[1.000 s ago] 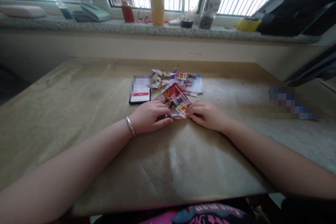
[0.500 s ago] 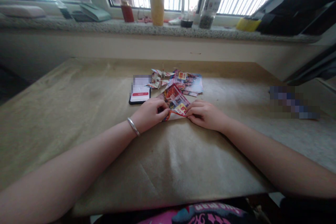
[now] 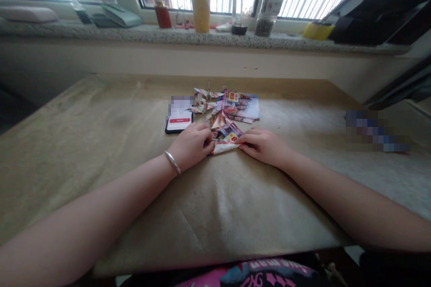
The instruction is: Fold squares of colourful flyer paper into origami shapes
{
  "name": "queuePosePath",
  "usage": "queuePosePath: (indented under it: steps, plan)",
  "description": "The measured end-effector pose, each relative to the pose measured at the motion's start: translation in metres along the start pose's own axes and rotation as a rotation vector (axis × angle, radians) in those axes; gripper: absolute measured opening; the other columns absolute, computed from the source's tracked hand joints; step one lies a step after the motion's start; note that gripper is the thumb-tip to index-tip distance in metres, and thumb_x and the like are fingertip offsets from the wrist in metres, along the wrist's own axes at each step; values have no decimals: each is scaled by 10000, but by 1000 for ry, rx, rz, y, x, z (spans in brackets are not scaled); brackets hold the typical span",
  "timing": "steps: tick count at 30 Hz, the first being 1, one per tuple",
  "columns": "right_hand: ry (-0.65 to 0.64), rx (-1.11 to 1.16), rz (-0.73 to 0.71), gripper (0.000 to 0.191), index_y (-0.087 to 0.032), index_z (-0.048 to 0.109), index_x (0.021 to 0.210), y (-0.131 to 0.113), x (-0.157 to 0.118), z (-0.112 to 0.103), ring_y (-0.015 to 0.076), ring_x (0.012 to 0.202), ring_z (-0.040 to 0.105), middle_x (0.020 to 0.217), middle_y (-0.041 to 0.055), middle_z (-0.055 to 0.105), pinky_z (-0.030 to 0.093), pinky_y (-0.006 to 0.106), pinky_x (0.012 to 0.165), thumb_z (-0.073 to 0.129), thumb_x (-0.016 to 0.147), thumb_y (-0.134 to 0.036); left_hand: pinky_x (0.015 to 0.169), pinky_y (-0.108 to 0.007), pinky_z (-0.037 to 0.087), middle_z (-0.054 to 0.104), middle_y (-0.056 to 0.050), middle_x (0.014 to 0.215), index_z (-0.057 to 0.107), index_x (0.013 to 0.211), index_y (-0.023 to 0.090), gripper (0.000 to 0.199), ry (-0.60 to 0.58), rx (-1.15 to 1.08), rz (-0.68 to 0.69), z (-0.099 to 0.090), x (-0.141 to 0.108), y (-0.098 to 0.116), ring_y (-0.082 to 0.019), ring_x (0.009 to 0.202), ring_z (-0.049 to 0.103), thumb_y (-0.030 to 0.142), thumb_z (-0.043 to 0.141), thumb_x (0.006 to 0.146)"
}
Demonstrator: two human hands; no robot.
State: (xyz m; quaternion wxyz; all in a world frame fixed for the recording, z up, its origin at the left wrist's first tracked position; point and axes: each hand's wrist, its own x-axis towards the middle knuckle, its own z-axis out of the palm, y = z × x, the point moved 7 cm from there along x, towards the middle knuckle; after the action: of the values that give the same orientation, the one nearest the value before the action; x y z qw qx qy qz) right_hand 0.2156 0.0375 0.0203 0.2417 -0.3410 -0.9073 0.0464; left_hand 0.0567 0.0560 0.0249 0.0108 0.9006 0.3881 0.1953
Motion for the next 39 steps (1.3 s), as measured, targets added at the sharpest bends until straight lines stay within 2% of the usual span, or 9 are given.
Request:
queuePosePath:
  steps: [4,19,27,32,35,39]
  plan:
    - [8,-36,-43,194,-196,718,969,-3,0,0,181,872,635,967,74,699,508,309,787,544,886,-212,753,-323,468,601,-62,823,558,688,146,148,7,57,0,0,1,0,-186,783,546,210,573,820]
    - [-3,-131,-44,269,-219,708,1092,-3,1,6,184,839,579,928,77,675,484,310,745,501,921,-219,683,-289,426,579,-48,755,552,677,143,189,-13,130,-51,0,1,-5,-160,707,514,203,539,856]
    - [-16,-223,-93,263,-238,713,1072,-8,2,6,183,871,575,995,60,688,466,297,741,502,918,-214,645,-269,403,565,-45,742,561,681,142,239,5,135,-69,0,1,-7,-143,667,501,245,512,891]
    - [-48,-273,-113,283,-252,692,1122,-10,1,8,178,855,563,993,51,685,440,289,715,487,930,-222,657,-272,418,574,-50,748,575,689,141,242,3,115,-69,-1,1,-7,-148,682,519,254,512,893]
    - [-85,-337,-115,311,-303,652,1193,-12,1,10,177,811,547,941,47,669,404,283,659,476,942,-251,681,-279,441,600,-59,795,610,753,140,155,-6,87,-74,0,1,-10,-159,719,545,215,538,867]
    - [-100,-378,-107,320,-313,636,1214,-15,1,11,174,814,533,938,56,648,377,276,653,485,939,-250,752,-294,472,636,-71,889,660,844,151,146,15,3,14,-2,-1,-5,-173,818,586,176,519,871]
